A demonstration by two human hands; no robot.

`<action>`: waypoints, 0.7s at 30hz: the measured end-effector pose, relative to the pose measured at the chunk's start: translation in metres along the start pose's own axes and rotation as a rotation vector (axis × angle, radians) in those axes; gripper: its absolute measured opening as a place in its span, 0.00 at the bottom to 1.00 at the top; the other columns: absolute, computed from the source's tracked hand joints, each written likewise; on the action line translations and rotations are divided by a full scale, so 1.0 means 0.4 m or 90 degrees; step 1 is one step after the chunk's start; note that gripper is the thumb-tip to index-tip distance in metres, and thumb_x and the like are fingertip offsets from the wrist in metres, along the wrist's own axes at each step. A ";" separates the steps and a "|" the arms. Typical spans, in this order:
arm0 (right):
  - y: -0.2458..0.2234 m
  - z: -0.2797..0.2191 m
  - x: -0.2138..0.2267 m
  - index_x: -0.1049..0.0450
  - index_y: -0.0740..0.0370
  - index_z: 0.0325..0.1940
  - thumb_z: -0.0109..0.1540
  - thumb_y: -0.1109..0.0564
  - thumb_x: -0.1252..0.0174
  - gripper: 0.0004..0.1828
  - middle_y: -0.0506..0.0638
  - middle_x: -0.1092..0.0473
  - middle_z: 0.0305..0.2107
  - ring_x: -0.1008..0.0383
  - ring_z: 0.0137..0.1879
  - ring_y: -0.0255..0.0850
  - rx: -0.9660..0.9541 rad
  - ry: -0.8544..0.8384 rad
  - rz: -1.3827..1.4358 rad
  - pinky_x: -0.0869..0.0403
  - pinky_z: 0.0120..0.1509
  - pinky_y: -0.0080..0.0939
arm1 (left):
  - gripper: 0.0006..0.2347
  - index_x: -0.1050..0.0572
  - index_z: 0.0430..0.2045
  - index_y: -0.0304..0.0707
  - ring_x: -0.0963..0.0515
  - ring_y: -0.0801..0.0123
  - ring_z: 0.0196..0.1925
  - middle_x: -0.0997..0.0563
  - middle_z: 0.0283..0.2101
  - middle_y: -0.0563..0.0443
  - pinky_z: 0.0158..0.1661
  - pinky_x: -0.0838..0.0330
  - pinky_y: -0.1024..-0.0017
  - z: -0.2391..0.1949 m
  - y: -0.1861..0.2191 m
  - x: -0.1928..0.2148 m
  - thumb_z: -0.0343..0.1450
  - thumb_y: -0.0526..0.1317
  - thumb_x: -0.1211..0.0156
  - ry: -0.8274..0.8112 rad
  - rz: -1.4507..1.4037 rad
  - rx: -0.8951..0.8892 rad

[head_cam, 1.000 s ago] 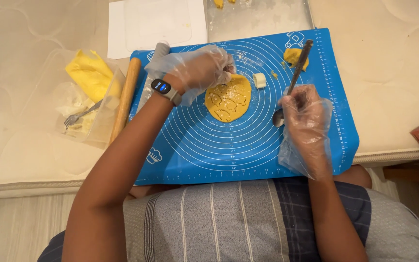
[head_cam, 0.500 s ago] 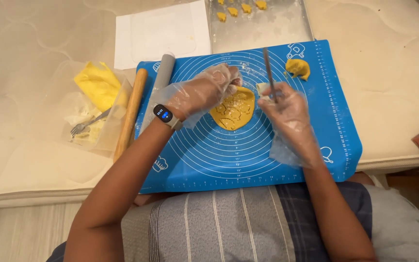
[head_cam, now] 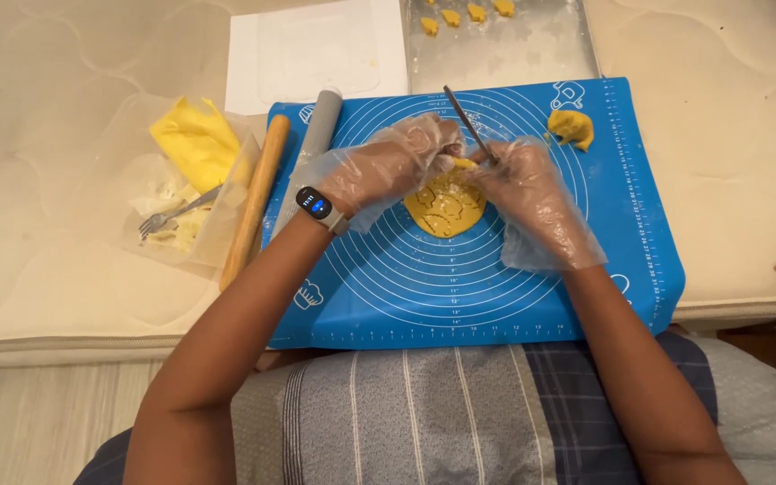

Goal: Rolling out yellow dough and cutting it into small decorative shapes using a tool, then placing them on a baking tray.

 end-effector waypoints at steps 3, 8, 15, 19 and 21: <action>-0.007 -0.006 0.001 0.18 0.67 0.45 0.63 0.60 0.33 0.09 0.56 0.32 0.27 0.34 0.31 0.44 -0.009 -0.006 0.001 0.34 0.32 0.36 | 0.13 0.27 0.57 0.39 0.23 0.50 0.60 0.24 0.54 0.39 0.54 0.22 0.56 -0.030 0.025 0.023 0.77 0.36 0.47 -0.001 -0.011 -0.009; -0.015 -0.009 0.004 0.18 0.65 0.45 0.64 0.58 0.33 0.08 0.55 0.31 0.26 0.34 0.31 0.43 -0.003 -0.001 0.004 0.32 0.33 0.36 | 0.14 0.24 0.57 0.43 0.17 0.61 0.46 0.19 0.45 0.44 0.43 0.19 0.67 -0.016 -0.002 0.018 0.75 0.38 0.40 0.009 0.102 0.060; -0.004 -0.013 0.005 0.18 0.70 0.43 0.62 0.62 0.32 0.08 0.60 0.30 0.26 0.28 0.33 0.49 0.039 0.026 0.034 0.27 0.35 0.40 | 0.14 0.23 0.54 0.40 0.17 0.61 0.43 0.19 0.42 0.43 0.40 0.20 0.67 0.013 -0.033 0.003 0.75 0.39 0.38 0.048 0.118 0.027; -0.008 -0.015 0.007 0.19 0.70 0.42 0.62 0.62 0.30 0.08 0.59 0.29 0.26 0.27 0.34 0.49 0.037 0.027 0.062 0.25 0.35 0.38 | 0.16 0.26 0.59 0.40 0.16 0.59 0.46 0.19 0.45 0.39 0.40 0.19 0.69 -0.007 -0.029 0.011 0.76 0.38 0.41 -0.007 0.043 0.076; -0.014 -0.017 0.009 0.19 0.70 0.42 0.62 0.62 0.30 0.08 0.60 0.29 0.25 0.26 0.33 0.49 0.046 0.029 0.071 0.24 0.35 0.38 | 0.16 0.26 0.60 0.40 0.15 0.58 0.47 0.18 0.45 0.39 0.40 0.18 0.68 -0.013 -0.031 0.013 0.77 0.38 0.43 -0.018 0.016 0.086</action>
Point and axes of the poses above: each hand's wrist, its own z-axis towards the middle knuckle, its own x-axis out of the back of the hand, y = z × x, the point moved 8 cm from there along z, towards the middle knuckle
